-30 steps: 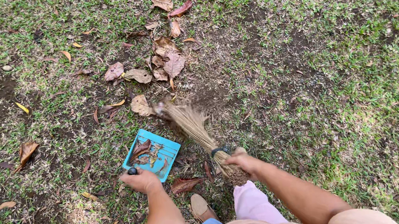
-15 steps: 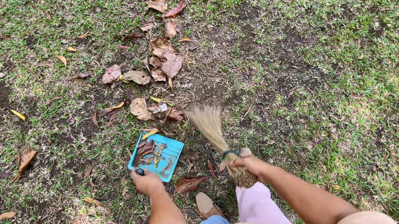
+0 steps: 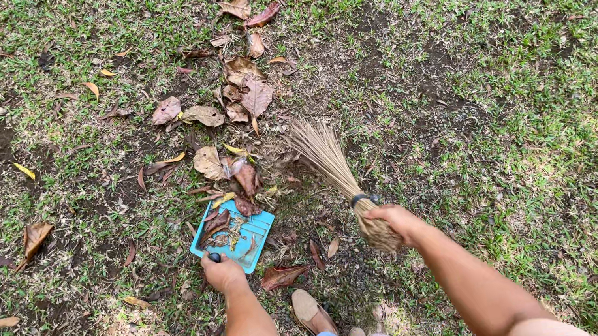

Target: The person sweeps dry leaves on a grassy lawn into a blue dustpan using a traditional straw broom. The person repeatedly sweeps small piles of leaves into the dustpan, gradually clearing the area.

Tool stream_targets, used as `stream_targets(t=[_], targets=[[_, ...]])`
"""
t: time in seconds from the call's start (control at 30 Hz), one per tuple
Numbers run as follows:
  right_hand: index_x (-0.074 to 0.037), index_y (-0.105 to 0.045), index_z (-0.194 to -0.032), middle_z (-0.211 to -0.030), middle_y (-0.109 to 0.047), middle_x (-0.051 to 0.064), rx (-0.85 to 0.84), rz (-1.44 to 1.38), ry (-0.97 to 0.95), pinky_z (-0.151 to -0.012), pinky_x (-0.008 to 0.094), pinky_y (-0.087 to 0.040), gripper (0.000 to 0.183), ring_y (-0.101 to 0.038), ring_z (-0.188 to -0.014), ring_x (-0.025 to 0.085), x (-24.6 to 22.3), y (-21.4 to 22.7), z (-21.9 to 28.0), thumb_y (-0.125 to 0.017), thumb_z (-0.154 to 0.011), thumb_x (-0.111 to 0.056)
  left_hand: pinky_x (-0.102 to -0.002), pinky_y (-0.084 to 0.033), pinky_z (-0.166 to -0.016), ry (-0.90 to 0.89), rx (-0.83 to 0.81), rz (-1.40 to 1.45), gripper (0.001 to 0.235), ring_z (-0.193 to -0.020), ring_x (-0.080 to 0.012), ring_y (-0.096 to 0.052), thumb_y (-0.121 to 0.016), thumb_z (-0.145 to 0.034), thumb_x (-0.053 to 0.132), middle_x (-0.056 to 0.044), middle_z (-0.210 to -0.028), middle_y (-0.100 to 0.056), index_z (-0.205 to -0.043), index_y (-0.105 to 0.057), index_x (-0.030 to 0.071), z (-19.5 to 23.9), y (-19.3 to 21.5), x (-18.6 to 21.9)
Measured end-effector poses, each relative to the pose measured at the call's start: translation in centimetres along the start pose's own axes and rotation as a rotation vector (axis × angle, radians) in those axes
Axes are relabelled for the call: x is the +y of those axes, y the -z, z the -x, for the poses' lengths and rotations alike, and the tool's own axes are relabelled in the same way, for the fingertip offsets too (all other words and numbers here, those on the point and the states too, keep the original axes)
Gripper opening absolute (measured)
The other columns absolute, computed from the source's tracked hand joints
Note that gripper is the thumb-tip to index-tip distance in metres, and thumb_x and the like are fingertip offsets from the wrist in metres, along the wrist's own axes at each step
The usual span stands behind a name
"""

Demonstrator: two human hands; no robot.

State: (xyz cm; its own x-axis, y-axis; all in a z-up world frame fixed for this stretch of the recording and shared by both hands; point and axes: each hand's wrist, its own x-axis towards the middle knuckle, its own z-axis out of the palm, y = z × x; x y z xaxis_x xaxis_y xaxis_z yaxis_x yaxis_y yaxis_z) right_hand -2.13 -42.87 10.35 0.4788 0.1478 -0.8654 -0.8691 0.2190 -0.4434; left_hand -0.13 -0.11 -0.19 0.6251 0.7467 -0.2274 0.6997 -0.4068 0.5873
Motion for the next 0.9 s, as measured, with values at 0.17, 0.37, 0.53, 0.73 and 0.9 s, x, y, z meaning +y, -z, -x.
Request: stream_targets(t=[0.17,0.37,0.53,0.73,0.9], targets=[[0.001,-0.056,-0.13,-0.093,-0.074,0.016,0.004,0.291,-0.097,-0.066,0.038,-0.063,0.052,-0.073,-0.073,0.025,3.9,-6.9,-3.2,-0.072,-0.087,-0.026,-0.049,-0.053,-0.09,-0.046,0.003,-0.044,0.048,-0.107,-0.0408,-0.068,-0.074,-0.093,0.013,-0.022,-0.122,-0.069,-0.137,-0.056,0.005,0.6,-0.3,-0.6],[-0.003,-0.055,-0.14,-0.099,-0.075,0.016,-0.203,0.162,-0.092,-0.068,0.037,-0.064,0.063,-0.074,-0.074,0.024,5.8,-4.0,2.4,-0.074,-0.084,-0.024,-0.048,-0.054,-0.092,0.053,-0.014,-0.008,0.048,-0.109,-0.0394,-0.069,-0.071,-0.093,0.011,-0.022,-0.122,-0.069,-0.138,-0.054,0.007,1.0,0.0,-0.6],[0.0,-0.062,-0.132,-0.096,-0.078,0.017,-0.11,0.154,0.052,-0.065,0.036,-0.065,0.056,-0.078,-0.073,0.024,1.5,0.9,5.0,-0.072,-0.081,-0.023,-0.049,-0.053,-0.092,0.06,-0.029,-0.004,0.046,-0.11,-0.0402,-0.068,-0.072,-0.095,0.013,-0.022,-0.123,-0.068,-0.136,-0.055,0.006,0.9,0.3,-0.7],[0.0,-0.063,-0.126,-0.089,-0.074,0.016,0.039,0.116,0.069,-0.06,0.039,-0.059,0.05,-0.07,-0.067,0.026,-2.4,-2.8,-2.9,-0.072,-0.084,-0.026,-0.048,-0.054,-0.091,0.05,0.006,0.016,0.046,-0.109,-0.0397,-0.068,-0.074,-0.094,0.014,-0.022,-0.121,-0.07,-0.135,-0.057,0.006,-0.2,0.6,-0.3],[0.005,-0.061,-0.125,-0.095,-0.074,0.016,0.133,0.394,-0.015,-0.065,0.041,-0.061,0.051,-0.074,-0.072,0.025,-1.2,-9.3,-9.0,-0.076,-0.087,-0.026,-0.047,-0.055,-0.091,0.029,0.032,0.071,0.048,-0.107,-0.039,-0.07,-0.073,-0.093,0.011,-0.024,-0.12,-0.07,-0.137,-0.056,0.005,-0.6,0.8,-0.2]])
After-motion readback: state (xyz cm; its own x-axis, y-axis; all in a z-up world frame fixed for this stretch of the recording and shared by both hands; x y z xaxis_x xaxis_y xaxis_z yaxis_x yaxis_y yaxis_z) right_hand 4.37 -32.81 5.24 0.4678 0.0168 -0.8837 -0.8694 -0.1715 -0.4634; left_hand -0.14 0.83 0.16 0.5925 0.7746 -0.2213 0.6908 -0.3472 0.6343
